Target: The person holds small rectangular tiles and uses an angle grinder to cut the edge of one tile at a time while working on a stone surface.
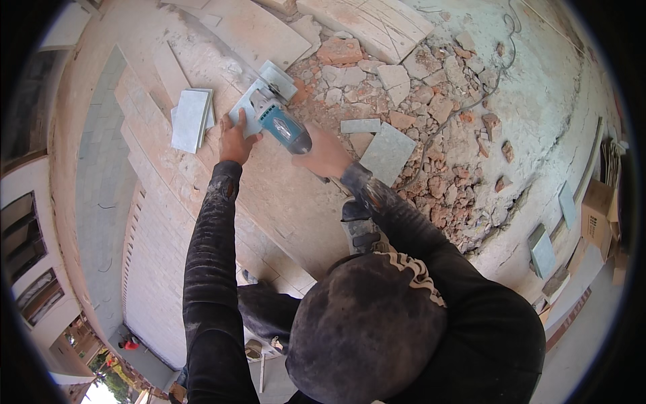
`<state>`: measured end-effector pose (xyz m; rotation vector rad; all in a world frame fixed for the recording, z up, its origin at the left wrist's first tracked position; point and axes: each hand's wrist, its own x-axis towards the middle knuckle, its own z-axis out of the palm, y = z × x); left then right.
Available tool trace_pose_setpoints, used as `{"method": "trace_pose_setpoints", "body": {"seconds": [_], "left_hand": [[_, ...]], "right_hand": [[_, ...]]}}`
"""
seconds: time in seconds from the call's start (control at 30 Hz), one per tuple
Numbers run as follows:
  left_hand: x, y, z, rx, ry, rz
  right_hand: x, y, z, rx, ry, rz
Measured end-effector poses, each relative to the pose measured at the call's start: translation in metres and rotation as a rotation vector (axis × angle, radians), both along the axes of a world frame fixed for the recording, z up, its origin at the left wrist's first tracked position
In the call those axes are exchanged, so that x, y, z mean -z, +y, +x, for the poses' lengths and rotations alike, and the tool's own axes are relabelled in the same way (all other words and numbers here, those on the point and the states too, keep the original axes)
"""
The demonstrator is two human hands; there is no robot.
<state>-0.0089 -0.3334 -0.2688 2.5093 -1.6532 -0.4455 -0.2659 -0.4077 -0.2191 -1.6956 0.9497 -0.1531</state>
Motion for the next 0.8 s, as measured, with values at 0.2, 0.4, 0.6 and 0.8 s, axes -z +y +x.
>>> {"method": "trace_pose_setpoints", "body": {"seconds": [0.2, 0.4, 0.6, 0.8], "left_hand": [[0.001, 0.0, 0.001, 0.003, -0.021, 0.002], [0.002, 0.0, 0.0, 0.006, -0.03, -0.001], [0.002, 0.0, 0.001, -0.002, -0.017, 0.019], [0.005, 0.001, 0.002, 0.013, -0.034, -0.007]], "right_hand": [[-0.003, 0.002, -0.007, 0.006, -0.001, 0.002], [0.004, 0.007, -0.012, 0.048, -0.026, -0.063], [-0.003, 0.009, -0.019, 0.052, -0.057, -0.024], [0.0, 0.007, -0.019, 0.034, -0.014, -0.009]]}}
